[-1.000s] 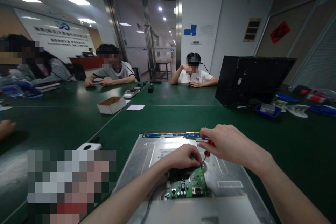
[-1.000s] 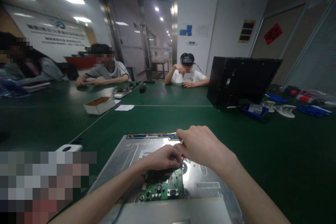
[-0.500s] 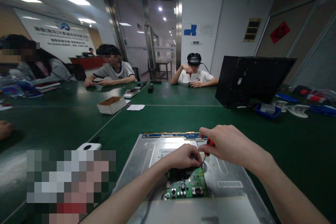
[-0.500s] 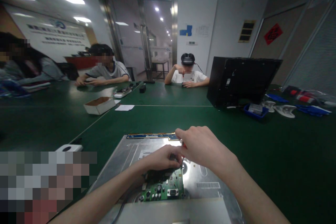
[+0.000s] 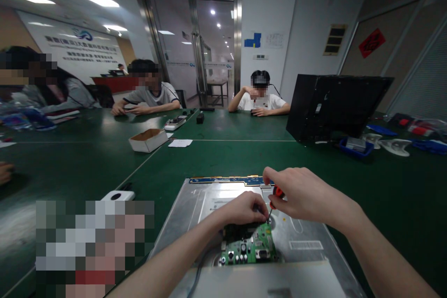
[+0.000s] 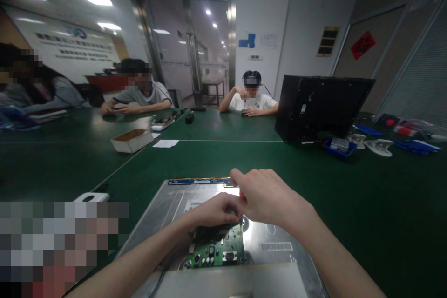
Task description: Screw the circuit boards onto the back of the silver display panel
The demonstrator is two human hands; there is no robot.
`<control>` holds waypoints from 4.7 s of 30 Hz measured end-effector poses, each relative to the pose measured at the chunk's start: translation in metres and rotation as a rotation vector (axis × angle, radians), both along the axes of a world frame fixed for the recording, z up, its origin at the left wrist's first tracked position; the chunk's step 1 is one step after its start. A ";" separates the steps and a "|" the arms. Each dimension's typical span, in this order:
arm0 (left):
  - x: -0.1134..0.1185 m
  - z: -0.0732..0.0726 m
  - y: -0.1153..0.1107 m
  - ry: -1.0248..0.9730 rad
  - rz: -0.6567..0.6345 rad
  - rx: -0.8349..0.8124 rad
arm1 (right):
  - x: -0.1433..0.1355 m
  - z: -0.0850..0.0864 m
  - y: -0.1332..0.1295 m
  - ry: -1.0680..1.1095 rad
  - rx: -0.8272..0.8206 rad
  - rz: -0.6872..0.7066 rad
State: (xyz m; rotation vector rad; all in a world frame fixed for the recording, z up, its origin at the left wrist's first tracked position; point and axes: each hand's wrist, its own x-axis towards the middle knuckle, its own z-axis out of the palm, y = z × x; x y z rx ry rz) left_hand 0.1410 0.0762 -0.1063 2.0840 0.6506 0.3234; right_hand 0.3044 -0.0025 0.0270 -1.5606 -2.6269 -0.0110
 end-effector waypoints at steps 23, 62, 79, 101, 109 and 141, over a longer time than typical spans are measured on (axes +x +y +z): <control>0.000 0.001 -0.001 0.000 -0.004 0.000 | -0.008 0.002 0.003 -0.108 -0.003 -0.073; -0.001 -0.002 0.000 0.004 0.004 -0.005 | -0.003 0.003 0.000 -0.018 0.003 -0.053; 0.001 -0.001 0.000 0.021 0.023 -0.025 | 0.000 0.003 -0.003 0.084 -0.053 0.036; 0.000 0.003 -0.002 0.016 0.017 -0.010 | 0.002 0.003 -0.002 0.055 -0.055 0.025; -0.001 0.000 -0.001 0.004 0.016 -0.023 | 0.001 0.003 0.002 -0.020 -0.005 -0.073; 0.000 -0.001 0.000 0.002 0.000 0.009 | 0.002 0.002 -0.002 0.056 -0.057 0.030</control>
